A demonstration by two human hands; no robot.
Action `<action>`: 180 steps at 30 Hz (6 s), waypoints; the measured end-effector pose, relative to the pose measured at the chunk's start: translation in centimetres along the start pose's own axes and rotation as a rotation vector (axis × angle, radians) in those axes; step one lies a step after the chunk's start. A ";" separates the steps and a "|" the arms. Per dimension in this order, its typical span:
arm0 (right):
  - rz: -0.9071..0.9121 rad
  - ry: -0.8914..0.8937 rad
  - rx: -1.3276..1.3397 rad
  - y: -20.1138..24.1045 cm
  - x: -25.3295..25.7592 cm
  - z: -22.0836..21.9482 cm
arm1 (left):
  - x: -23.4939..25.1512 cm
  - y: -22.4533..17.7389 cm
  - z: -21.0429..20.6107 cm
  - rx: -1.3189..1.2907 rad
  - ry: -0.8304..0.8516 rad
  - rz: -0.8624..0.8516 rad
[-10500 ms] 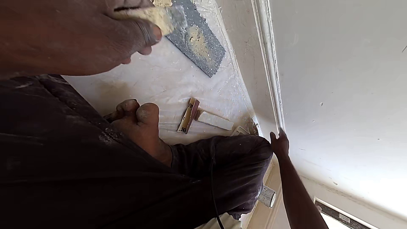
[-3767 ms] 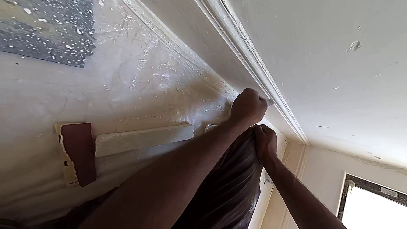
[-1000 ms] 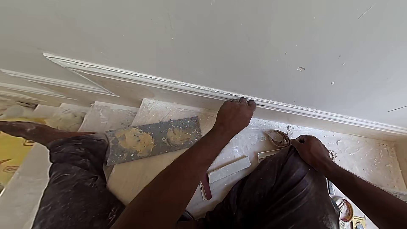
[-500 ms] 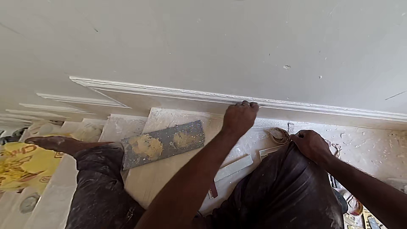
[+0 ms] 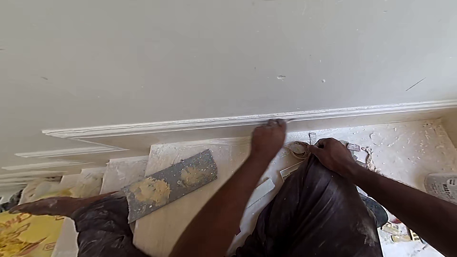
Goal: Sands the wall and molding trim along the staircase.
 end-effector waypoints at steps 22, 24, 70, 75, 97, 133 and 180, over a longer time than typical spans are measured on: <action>0.144 0.075 0.249 -1.6 0.9 -0.3 | 4.4 -8.4 -0.7 0.036 0.142 0.039; 0.180 0.049 0.292 -2.3 0.8 -0.3 | 5.2 -9.6 -1.0 0.046 0.183 0.013; 0.250 -0.033 0.234 -1.8 -0.1 0.3 | 5.8 -7.8 1.3 0.060 0.075 -0.261; 0.206 -0.085 0.192 -2.7 -1.7 0.4 | -0.5 1.8 0.3 0.117 -0.063 -0.243; 0.235 0.027 0.236 -1.7 -0.3 0.4 | 8.3 -12.4 -0.2 0.098 0.110 -0.178; 0.200 0.008 0.218 -2.2 0.1 0.1 | -5.6 9.4 0.5 0.223 -0.005 0.019; 0.172 0.011 0.242 -2.3 0.8 0.1 | 4.9 -9.8 -0.6 -0.038 0.211 -0.055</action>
Point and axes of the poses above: each hand's wrist, its own x-axis towards the middle knuckle, its own z-axis out of the back of the hand, y = z × x, the point moved 4 cm from there along x, towards the middle knuckle, and after that the axes turned 10 degrees about -z, right-handed, at the moved point
